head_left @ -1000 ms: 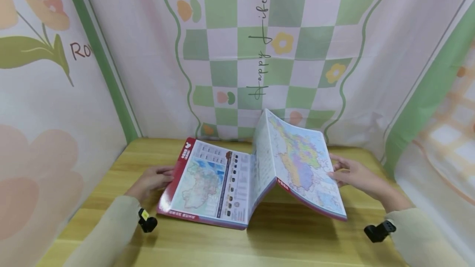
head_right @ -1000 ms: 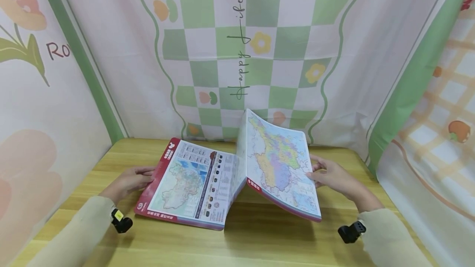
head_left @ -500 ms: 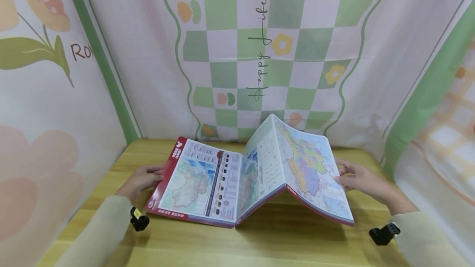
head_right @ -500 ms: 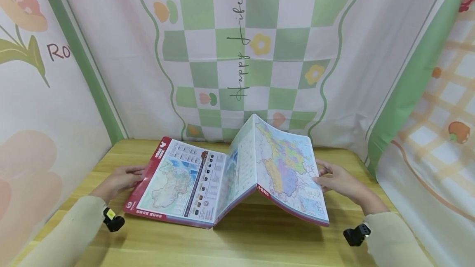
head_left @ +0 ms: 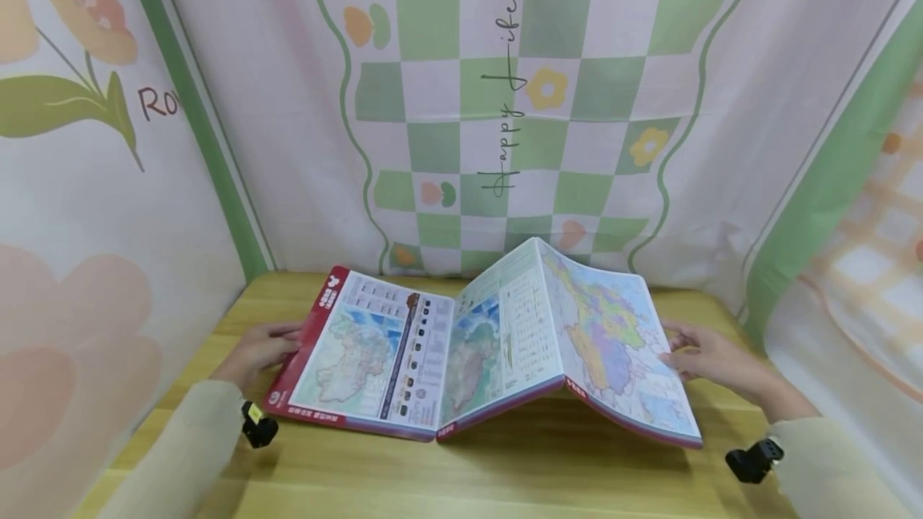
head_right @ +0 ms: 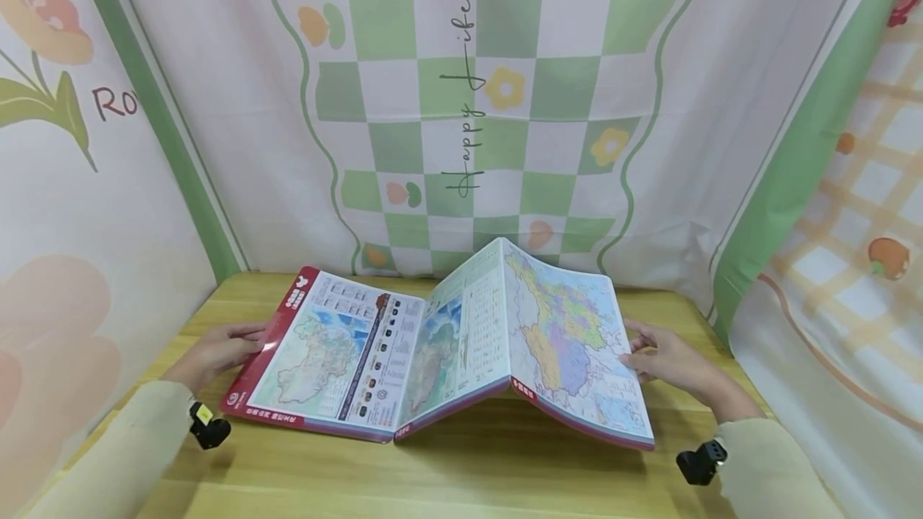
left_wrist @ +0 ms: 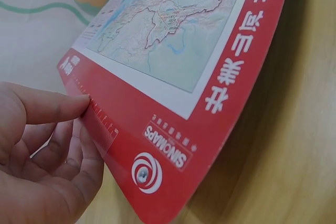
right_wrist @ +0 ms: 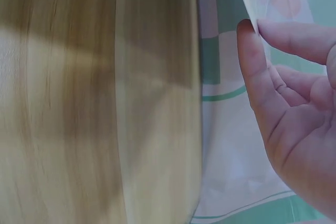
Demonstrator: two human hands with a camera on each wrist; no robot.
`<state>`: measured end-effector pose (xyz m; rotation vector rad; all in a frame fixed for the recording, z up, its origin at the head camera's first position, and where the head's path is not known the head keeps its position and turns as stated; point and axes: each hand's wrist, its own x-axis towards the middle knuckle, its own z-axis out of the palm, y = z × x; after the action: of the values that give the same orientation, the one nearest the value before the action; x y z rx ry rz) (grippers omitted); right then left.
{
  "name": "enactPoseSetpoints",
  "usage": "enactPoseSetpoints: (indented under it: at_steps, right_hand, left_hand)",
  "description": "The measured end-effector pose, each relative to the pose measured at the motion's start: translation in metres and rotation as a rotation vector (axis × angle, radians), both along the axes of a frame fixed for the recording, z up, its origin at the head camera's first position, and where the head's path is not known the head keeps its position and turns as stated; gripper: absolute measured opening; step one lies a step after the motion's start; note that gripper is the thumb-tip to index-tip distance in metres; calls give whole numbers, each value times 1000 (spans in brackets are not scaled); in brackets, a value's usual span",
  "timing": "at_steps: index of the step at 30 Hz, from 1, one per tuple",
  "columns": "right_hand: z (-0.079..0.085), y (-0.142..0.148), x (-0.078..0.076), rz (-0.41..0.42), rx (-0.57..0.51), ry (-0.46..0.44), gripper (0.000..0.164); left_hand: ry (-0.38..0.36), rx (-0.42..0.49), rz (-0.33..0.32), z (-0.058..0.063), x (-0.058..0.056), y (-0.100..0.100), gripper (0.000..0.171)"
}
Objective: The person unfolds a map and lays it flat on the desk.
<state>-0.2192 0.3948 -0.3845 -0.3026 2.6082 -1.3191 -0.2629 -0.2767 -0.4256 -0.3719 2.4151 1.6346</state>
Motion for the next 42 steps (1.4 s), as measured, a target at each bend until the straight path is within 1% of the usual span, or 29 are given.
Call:
enactPoseSetpoints:
  at_steps: [6,11,13,17,22,28,31,35,38,42]
  right_hand:
    - [-6,8,-2,-6,11,0,74]
    - [-10,15,-2,-24,56,-2,75]
    - [-13,18,-2,-31,79,4,75]
    - [-18,24,-1,-31,81,11,73]
    - [-28,32,-1,-27,74,27,72]
    - [-40,41,-1,-43,123,44,70]
    - [-45,43,-2,-58,139,41,70]
    - [-52,46,-5,-59,148,48,68]
    - [-56,47,-8,-56,148,39,66]
    - [-58,47,-10,-55,151,35,64]
  left_hand:
    - [-15,-18,26,-4,-3,-10,52]
    - [-37,-6,45,-9,-5,-19,52]
    - [-35,-6,57,-11,-6,-23,54]
    - [-32,-20,73,-11,-6,-30,54]
    - [-10,-26,69,-9,-4,-36,53]
    - [-11,-15,64,-7,1,-42,56]
    - [-30,4,80,-9,0,-44,58]
    - [-16,-9,73,-10,-2,-46,55]
    - [-14,-25,70,-13,0,-47,52]
    - [-34,-30,92,-15,2,-46,53]
